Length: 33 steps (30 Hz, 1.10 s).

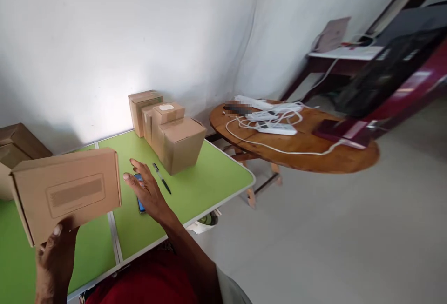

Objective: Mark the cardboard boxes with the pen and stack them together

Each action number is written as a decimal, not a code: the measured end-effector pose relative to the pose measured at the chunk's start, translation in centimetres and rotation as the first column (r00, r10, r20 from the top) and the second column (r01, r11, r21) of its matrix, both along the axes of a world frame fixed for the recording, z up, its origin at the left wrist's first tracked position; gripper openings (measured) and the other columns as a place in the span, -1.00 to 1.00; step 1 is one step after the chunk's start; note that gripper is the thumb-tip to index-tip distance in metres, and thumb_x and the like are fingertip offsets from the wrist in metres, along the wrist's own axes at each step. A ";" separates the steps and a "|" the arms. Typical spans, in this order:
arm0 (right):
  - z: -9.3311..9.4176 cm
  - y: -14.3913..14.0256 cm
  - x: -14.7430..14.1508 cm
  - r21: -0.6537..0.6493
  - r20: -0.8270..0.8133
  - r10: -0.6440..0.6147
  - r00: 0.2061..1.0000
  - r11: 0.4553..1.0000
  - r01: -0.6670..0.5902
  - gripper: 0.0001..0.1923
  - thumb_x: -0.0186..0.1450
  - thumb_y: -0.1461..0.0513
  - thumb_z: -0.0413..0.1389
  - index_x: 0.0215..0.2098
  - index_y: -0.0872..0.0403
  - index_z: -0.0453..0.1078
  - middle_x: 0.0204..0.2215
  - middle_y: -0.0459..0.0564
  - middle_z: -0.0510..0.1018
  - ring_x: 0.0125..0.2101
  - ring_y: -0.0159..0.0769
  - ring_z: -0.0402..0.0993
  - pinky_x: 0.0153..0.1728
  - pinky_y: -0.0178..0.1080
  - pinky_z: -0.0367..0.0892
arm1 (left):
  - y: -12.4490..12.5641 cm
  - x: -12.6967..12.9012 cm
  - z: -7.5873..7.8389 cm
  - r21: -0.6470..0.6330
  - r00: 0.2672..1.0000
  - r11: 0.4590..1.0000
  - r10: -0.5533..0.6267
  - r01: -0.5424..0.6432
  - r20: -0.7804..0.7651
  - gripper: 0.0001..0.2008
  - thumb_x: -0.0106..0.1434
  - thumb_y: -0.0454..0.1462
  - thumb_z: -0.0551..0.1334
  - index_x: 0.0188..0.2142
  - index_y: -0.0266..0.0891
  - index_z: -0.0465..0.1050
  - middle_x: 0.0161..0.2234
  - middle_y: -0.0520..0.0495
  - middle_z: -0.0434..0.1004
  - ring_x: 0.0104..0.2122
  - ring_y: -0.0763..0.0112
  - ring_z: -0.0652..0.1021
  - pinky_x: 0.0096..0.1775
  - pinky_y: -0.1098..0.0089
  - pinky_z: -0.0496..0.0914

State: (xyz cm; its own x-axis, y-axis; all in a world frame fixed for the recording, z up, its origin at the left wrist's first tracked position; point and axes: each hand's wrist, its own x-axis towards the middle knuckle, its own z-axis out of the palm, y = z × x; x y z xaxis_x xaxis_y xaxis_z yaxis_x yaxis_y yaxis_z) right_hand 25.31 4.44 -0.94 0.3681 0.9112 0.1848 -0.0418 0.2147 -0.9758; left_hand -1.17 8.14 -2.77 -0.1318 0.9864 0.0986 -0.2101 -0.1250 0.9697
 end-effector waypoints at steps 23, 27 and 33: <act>1.7 1.8 -4.9 -0.188 -0.106 0.138 0.985 0.970 -0.156 -0.27 0.20 -0.17 0.48 0.11 -0.03 0.32 0.07 0.19 0.69 -0.02 0.03 0.71 -0.19 -0.06 0.63 | 0.6 2.3 -5.0 0.685 0.474 0.710 0.552 0.164 -0.686 -0.23 0.36 -0.01 0.48 0.49 -0.06 0.37 0.43 -0.42 0.41 0.51 -0.32 0.31 0.51 -0.36 0.01; 2.2 1.1 -5.2 -0.078 -0.096 0.363 0.927 0.926 -0.370 -0.27 0.33 -0.37 0.30 0.12 -0.04 0.38 0.02 0.13 0.69 -0.09 -0.01 0.73 -0.29 -0.09 0.62 | 1.8 1.1 -3.8 0.654 0.597 0.756 0.515 0.022 -0.615 -0.25 0.23 0.00 0.56 0.34 -0.14 0.50 0.18 -0.37 0.65 0.16 -0.15 0.64 0.25 -0.07 0.49; 0.3 2.1 -4.2 -0.004 0.106 0.037 0.994 0.999 -0.036 -0.42 0.40 -0.27 0.29 0.08 -0.02 0.51 0.07 0.17 0.66 0.13 0.06 0.59 -0.04 -0.02 0.56 | 1.6 -1.2 -0.4 0.154 0.910 0.975 0.208 -0.162 -0.359 -0.38 -0.04 0.11 0.61 -0.10 -0.16 0.60 -0.17 -0.14 0.72 -0.17 0.10 0.66 -0.10 0.18 0.58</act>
